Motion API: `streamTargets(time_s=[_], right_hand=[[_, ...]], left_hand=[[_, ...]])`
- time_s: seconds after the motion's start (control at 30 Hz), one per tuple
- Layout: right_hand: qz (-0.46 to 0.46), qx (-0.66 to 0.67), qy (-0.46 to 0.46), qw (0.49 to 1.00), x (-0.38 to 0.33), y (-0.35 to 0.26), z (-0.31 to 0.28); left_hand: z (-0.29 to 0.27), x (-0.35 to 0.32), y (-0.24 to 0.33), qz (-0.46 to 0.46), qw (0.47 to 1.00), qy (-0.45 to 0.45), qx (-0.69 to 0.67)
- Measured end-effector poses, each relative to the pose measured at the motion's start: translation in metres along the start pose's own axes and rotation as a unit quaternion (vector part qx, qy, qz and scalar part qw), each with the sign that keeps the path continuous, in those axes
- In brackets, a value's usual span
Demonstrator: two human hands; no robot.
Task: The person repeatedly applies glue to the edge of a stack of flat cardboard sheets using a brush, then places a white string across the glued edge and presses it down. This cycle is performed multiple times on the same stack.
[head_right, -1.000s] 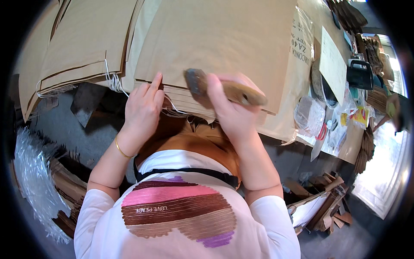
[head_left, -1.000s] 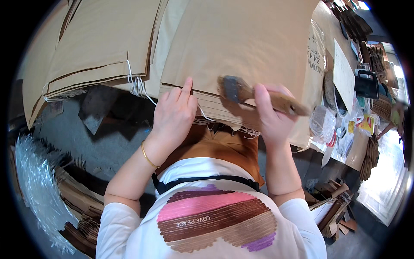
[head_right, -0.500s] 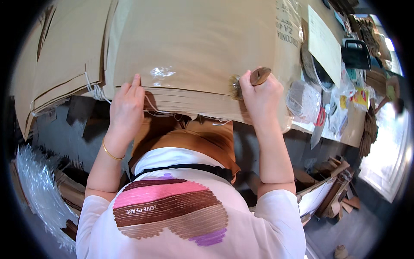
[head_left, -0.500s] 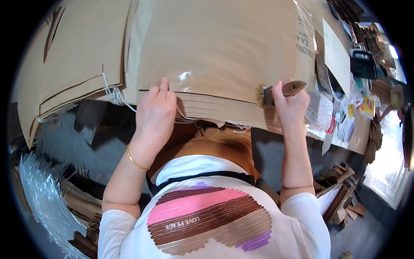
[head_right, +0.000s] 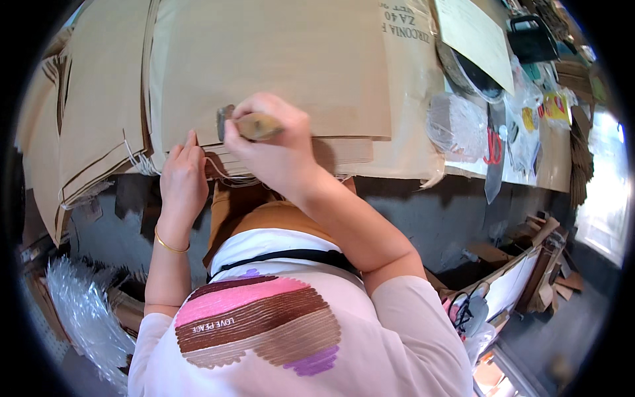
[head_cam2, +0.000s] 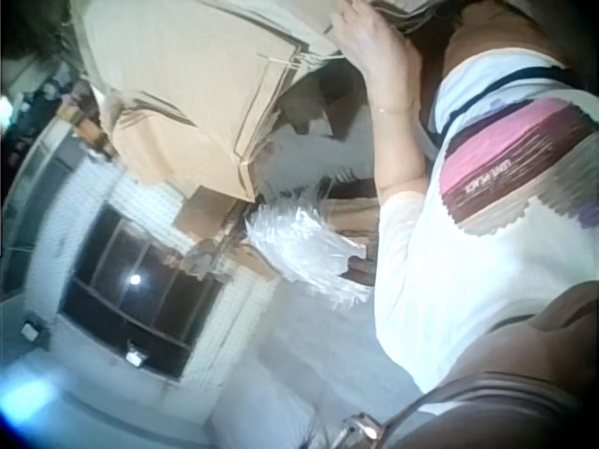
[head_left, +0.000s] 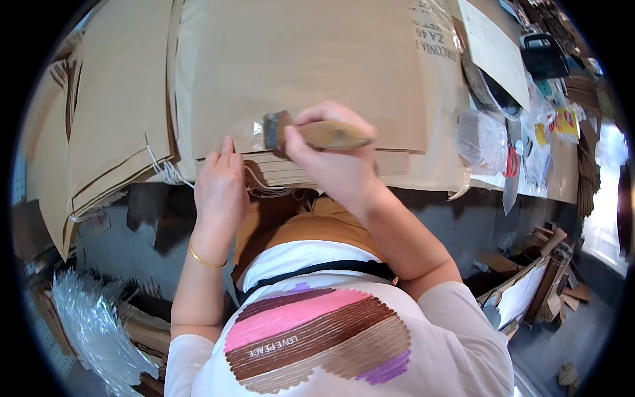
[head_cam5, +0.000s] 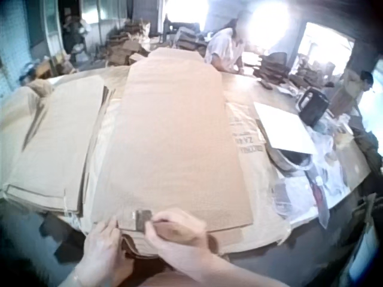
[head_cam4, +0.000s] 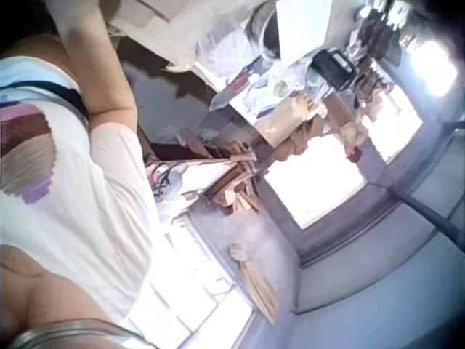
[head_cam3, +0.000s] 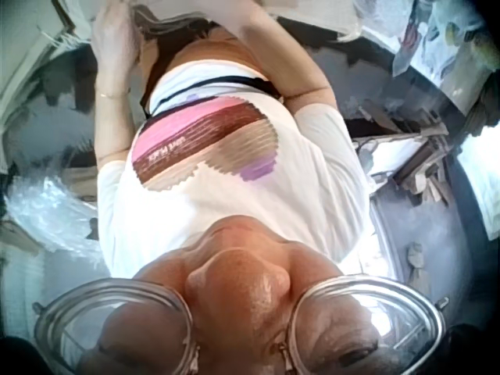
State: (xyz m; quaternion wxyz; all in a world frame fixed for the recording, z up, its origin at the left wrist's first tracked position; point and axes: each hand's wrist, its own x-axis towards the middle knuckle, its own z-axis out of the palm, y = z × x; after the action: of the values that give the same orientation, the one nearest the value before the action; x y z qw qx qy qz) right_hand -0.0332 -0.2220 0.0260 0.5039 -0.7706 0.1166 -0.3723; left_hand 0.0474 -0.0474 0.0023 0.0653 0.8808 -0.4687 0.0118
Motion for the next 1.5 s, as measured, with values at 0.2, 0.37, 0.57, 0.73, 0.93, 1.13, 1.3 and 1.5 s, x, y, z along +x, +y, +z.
streamTargets(time_s=[0.2,0.37,0.57,0.73,0.93,1.13,1.3,1.5], right_hand=[[0.185,-0.163,0.008,0.969,-0.007,0.025,-0.064],[0.148,-0.366,0.024,0.918,-0.001,0.037,-0.108],[0.268,-0.271,-0.033,0.924,0.027,0.02,-0.12],[0.232,0.317,0.195,0.898,0.012,0.018,-0.23],[-0.035,-0.537,0.037,0.842,-0.01,0.05,-0.313],[0.005,-0.436,-0.064,0.898,-0.05,0.027,-0.242],[-0.008,0.116,-0.377,0.919,-0.099,-0.006,-0.078],[0.193,-0.039,-0.209,0.958,-0.056,-0.003,-0.187]], left_hand=[[0.001,-0.001,-0.003,-0.004,1.0,-0.019,0.011],[0.002,-0.001,0.001,-0.01,1.0,-0.016,0.016],[-0.008,0.0,0.006,-0.032,0.999,-0.034,0.0],[-0.009,-0.002,0.007,-0.028,0.999,-0.042,0.012],[-0.021,-0.004,0.011,0.011,0.999,-0.001,-0.039],[-0.081,-0.05,0.028,-0.199,0.721,-0.137,-0.65],[-0.117,-0.041,0.041,-0.091,0.787,-0.007,-0.61],[-0.124,-0.039,-0.035,-0.174,0.886,0.063,-0.424]])
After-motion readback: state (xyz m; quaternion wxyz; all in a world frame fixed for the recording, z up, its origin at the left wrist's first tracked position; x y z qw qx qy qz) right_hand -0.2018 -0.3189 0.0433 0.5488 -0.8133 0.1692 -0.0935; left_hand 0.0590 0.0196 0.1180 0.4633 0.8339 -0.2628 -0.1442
